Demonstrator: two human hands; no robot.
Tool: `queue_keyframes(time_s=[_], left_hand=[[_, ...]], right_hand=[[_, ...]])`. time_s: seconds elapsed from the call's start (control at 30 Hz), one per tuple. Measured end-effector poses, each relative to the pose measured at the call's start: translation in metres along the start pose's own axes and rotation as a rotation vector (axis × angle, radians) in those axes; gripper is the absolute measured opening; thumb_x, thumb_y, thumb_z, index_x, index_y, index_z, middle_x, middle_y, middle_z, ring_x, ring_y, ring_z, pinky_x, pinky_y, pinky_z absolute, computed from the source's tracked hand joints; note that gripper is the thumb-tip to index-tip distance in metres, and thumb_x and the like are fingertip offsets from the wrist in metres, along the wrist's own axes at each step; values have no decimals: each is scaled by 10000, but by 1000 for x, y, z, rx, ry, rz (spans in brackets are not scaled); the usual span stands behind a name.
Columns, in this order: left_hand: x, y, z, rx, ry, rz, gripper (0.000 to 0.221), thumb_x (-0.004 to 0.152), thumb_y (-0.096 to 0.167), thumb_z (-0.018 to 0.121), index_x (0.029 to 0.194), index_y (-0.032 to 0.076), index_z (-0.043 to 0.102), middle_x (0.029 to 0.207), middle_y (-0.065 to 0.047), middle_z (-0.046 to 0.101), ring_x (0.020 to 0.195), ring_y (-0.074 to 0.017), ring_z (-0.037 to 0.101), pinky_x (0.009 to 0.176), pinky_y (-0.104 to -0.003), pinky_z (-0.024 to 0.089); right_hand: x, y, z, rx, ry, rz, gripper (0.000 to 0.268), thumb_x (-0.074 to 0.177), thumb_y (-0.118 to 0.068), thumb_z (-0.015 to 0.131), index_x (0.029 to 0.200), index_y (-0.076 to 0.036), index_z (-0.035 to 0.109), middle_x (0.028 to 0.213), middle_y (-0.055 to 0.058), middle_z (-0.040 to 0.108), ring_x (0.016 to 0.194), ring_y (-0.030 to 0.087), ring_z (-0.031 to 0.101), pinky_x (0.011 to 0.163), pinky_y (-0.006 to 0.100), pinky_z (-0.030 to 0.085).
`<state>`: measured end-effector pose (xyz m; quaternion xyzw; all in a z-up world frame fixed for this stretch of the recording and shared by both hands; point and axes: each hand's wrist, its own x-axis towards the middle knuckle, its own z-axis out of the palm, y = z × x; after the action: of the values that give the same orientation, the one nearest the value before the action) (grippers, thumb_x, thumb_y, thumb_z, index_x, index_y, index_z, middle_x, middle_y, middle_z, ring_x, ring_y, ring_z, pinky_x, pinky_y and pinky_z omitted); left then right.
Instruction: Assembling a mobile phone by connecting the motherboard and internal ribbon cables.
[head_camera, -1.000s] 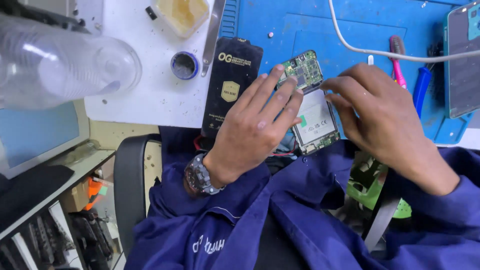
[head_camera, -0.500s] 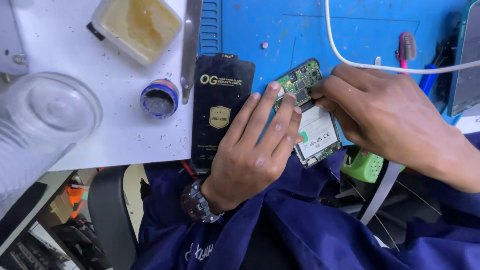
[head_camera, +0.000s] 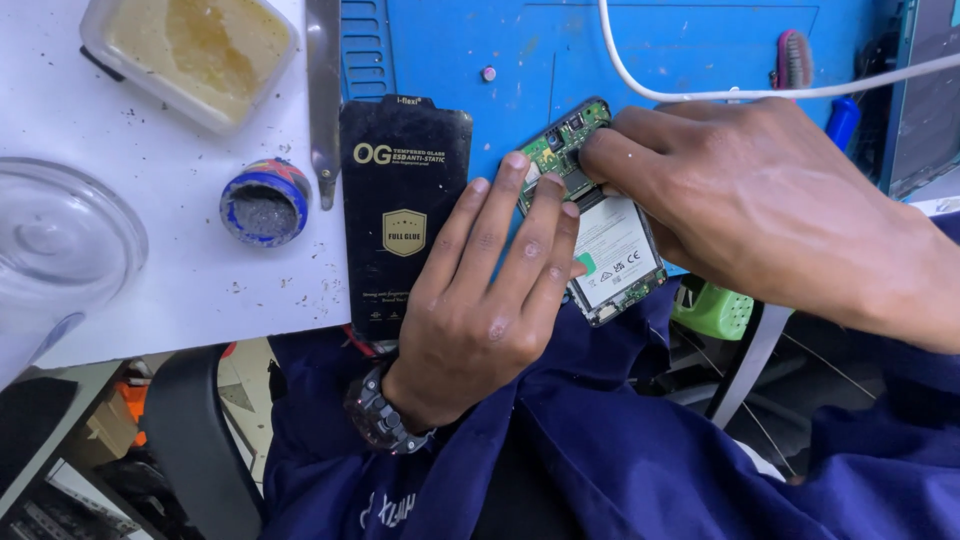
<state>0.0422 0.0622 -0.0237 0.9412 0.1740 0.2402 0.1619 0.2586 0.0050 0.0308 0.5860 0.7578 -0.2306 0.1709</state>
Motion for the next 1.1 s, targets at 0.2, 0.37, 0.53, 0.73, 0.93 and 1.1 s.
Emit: queue_keyframes(time_s=[0.2, 0.37, 0.53, 0.73, 0.93, 1.1], left_hand=[[1, 1, -1, -8, -6, -9, 159, 1096, 212, 759, 1087, 58, 798, 1237, -119, 737, 1244, -330, 654, 1086, -409, 554], [0, 1, -1, -1, -15, -6, 202, 1121, 211, 666, 1117, 58, 797, 1252, -123, 728, 1249, -331, 653, 1093, -406, 551], [1, -1, -2, -2, 12, -20, 168, 1112, 122, 652, 1095, 61, 807, 1236, -115, 728, 1247, -327, 650, 1088, -401, 559], [2, 0, -1, -12, 71, -38, 111, 1079, 74, 735, 1001, 47, 810, 1198, -111, 743, 1206, -307, 686, 1069, -382, 577], [1, -1, -2, -19, 60, -39, 141, 1091, 73, 682, 1035, 50, 810, 1205, -109, 743, 1218, -303, 681, 1072, -383, 564], [1, -1, -1, -32, 63, -41, 133, 1083, 69, 698, 1014, 43, 810, 1208, -116, 739, 1223, -313, 676, 1073, -389, 573]], right_hand=[[3, -1, -2, -99, -44, -10, 264, 957, 34, 571, 1112, -176, 536, 884, 21, 594, 715, 215, 632, 505, 364, 520], [1, -1, 0, -46, -16, -3, 283, 878, 56, 560, 1063, -149, 500, 867, 32, 566, 706, 248, 619, 523, 394, 500], [-1, 0, 0, 148, 46, 8, 337, 833, 89, 544, 1103, -107, 495, 885, 65, 574, 712, 323, 602, 524, 443, 455], [-4, 0, 4, 130, 68, 18, 181, 986, -31, 623, 1139, -106, 563, 952, 49, 629, 812, 308, 657, 595, 435, 537], [-4, 0, 3, 105, 62, 17, 269, 919, 51, 600, 1121, -120, 551, 913, 36, 610, 757, 296, 636, 544, 425, 513], [-4, 2, 5, 53, 17, 18, 336, 856, 57, 588, 1124, -142, 550, 905, 22, 608, 747, 281, 629, 535, 417, 522]])
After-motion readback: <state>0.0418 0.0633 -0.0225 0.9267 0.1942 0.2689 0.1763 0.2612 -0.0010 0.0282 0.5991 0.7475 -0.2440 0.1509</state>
